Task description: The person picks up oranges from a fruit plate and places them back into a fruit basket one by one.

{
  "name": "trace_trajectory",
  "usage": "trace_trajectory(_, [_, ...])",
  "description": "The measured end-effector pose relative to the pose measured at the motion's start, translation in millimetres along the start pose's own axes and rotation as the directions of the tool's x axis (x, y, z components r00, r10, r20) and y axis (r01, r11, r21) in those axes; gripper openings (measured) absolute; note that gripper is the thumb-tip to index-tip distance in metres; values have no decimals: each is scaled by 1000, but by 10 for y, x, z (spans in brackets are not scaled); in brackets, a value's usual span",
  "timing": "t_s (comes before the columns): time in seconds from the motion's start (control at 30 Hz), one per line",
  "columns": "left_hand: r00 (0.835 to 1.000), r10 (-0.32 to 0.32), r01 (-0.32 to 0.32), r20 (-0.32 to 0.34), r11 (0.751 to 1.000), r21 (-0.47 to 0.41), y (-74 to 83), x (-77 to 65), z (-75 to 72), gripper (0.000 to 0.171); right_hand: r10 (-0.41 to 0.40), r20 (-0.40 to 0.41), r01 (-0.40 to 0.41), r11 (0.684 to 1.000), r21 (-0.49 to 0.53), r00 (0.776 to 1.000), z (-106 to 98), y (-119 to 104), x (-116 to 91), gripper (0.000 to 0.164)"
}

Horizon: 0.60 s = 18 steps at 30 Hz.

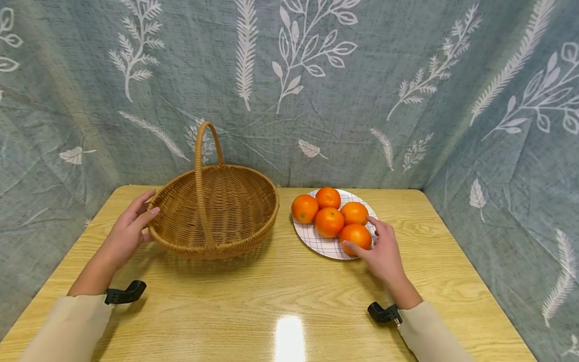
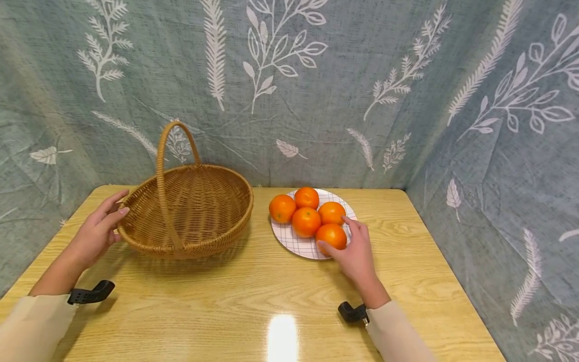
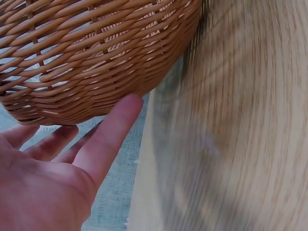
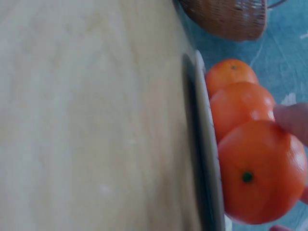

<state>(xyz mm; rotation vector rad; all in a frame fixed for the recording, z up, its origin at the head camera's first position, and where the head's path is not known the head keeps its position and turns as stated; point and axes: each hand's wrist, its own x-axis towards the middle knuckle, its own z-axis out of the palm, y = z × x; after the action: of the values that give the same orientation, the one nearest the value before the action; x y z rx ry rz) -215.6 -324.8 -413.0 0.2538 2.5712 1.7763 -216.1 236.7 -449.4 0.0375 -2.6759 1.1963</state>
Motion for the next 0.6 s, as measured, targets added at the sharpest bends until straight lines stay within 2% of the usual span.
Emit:
trace_trajectory(0.2, [1000, 23, -24, -7, 989, -146, -68, 2, -3, 67, 14, -5, -14, 1000, 7, 1000, 67, -22, -32, 90])
trace_trajectory(0.43, [997, 65, -49, 32, 933, -358, -129, 13, -35, 62, 16, -17, -16, 1000, -3, 1000, 76, -24, -33, 84])
trace_trajectory(0.6, [994, 78, -42, 72, 913, -405, -138, 22, -79, 60, 2, -22, -2, 1000, -1, 1000, 73, -32, -35, 80])
